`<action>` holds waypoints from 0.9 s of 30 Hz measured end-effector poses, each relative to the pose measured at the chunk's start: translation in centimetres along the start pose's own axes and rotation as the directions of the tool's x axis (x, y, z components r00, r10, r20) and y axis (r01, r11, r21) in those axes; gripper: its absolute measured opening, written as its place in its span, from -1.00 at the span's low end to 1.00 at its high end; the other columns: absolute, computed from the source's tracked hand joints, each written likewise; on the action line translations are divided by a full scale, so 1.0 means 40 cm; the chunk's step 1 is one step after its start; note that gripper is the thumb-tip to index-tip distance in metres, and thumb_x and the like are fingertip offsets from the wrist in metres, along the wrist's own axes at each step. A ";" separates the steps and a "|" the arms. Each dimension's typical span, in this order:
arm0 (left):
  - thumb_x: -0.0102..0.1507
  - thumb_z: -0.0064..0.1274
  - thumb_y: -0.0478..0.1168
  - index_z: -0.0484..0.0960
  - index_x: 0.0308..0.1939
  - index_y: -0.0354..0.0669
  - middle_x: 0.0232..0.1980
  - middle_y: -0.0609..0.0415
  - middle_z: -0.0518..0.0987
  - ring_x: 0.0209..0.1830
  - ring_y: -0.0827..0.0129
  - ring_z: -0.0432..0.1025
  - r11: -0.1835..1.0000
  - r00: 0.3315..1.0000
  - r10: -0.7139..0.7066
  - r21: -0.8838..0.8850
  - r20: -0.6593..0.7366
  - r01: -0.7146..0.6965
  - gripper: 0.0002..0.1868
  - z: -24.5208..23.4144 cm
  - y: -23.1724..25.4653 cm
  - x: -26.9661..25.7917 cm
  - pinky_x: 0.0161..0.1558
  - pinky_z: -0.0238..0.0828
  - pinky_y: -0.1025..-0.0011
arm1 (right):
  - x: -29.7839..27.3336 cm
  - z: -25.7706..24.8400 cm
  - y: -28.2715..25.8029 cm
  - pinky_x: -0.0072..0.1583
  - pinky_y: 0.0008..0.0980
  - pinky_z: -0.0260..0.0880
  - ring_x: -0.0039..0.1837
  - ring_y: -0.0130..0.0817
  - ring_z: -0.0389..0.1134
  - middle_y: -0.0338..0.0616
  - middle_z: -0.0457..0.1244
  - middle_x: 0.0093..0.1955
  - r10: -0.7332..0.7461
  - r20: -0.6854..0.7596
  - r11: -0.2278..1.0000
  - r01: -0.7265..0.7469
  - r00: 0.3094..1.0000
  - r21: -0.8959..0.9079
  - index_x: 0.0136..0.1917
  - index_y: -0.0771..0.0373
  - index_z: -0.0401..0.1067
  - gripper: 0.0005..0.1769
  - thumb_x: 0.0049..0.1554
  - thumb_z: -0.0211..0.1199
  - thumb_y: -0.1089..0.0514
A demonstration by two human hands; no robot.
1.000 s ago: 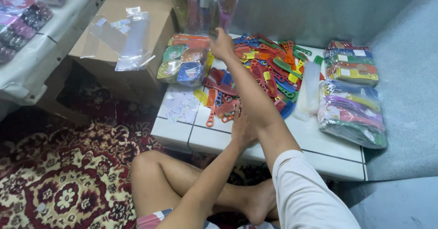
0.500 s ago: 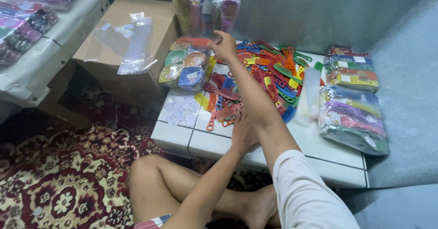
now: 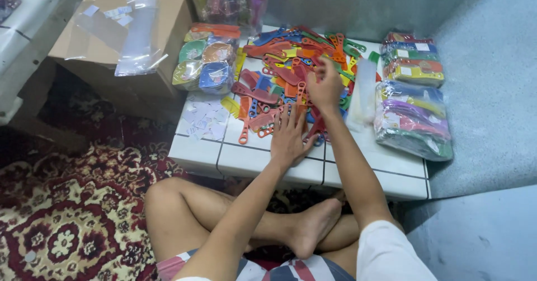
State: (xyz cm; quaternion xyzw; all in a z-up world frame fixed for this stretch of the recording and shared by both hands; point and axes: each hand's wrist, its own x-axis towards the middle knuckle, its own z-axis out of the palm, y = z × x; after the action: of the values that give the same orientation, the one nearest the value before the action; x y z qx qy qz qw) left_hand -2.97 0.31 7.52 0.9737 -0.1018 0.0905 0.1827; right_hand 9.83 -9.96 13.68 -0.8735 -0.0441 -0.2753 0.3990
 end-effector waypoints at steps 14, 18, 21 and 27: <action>0.35 -0.45 0.42 0.10 0.60 0.05 0.66 -0.10 0.02 0.70 0.01 -0.24 0.999 0.993 -0.031 0.038 0.115 0.027 -0.13 -0.019 0.005 0.007 0.59 -0.51 -0.02 | -0.099 -0.196 0.345 0.00 0.20 0.49 0.09 0.07 0.44 -0.07 0.38 0.06 0.231 0.095 0.701 -0.097 0.968 -0.707 0.36 0.10 0.47 -0.41 0.05 0.34 0.02; 0.36 -0.44 0.40 0.13 0.60 0.05 0.67 -0.09 0.01 0.70 0.02 -0.25 0.999 0.991 -0.033 0.035 0.130 0.028 -0.15 -0.031 0.010 -0.001 0.59 -0.53 -0.01 | -0.114 -0.179 0.379 -0.03 0.11 0.51 0.06 -0.08 0.41 -0.24 0.33 -0.05 0.139 0.042 0.739 -0.076 0.989 -0.669 0.06 -0.01 0.59 -0.76 0.11 0.35 0.01; 0.36 -0.43 0.40 0.14 0.60 0.04 0.66 -0.10 0.03 0.70 0.02 -0.23 0.999 0.993 -0.028 0.041 0.114 0.023 -0.15 -0.027 0.008 -0.001 0.59 -0.52 -0.01 | -0.116 -0.169 0.384 -0.08 0.02 0.52 -0.02 -0.16 0.42 -0.31 0.33 -0.14 0.100 -0.036 0.755 -0.100 0.994 -0.649 -0.05 -0.06 0.62 -0.88 0.16 0.31 -0.01; 0.35 -0.39 0.40 0.10 0.61 0.03 0.66 -0.11 0.05 0.69 0.03 -0.20 0.999 0.995 -0.030 0.039 0.094 0.026 -0.13 -0.031 0.012 -0.001 0.60 -0.52 0.00 | -0.161 -0.153 0.292 -0.04 -0.18 0.48 -0.05 -0.18 0.42 -0.28 0.34 -0.19 -0.104 -0.199 0.918 0.017 0.974 -0.397 -0.13 0.04 0.52 -0.89 0.08 0.35 0.25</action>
State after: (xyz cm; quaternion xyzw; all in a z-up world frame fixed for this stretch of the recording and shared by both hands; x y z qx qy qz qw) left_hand -3.27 0.33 8.82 0.9814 -0.0951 0.0437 0.1606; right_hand 5.14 -21.36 5.74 -0.8988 0.0286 -0.3841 0.2094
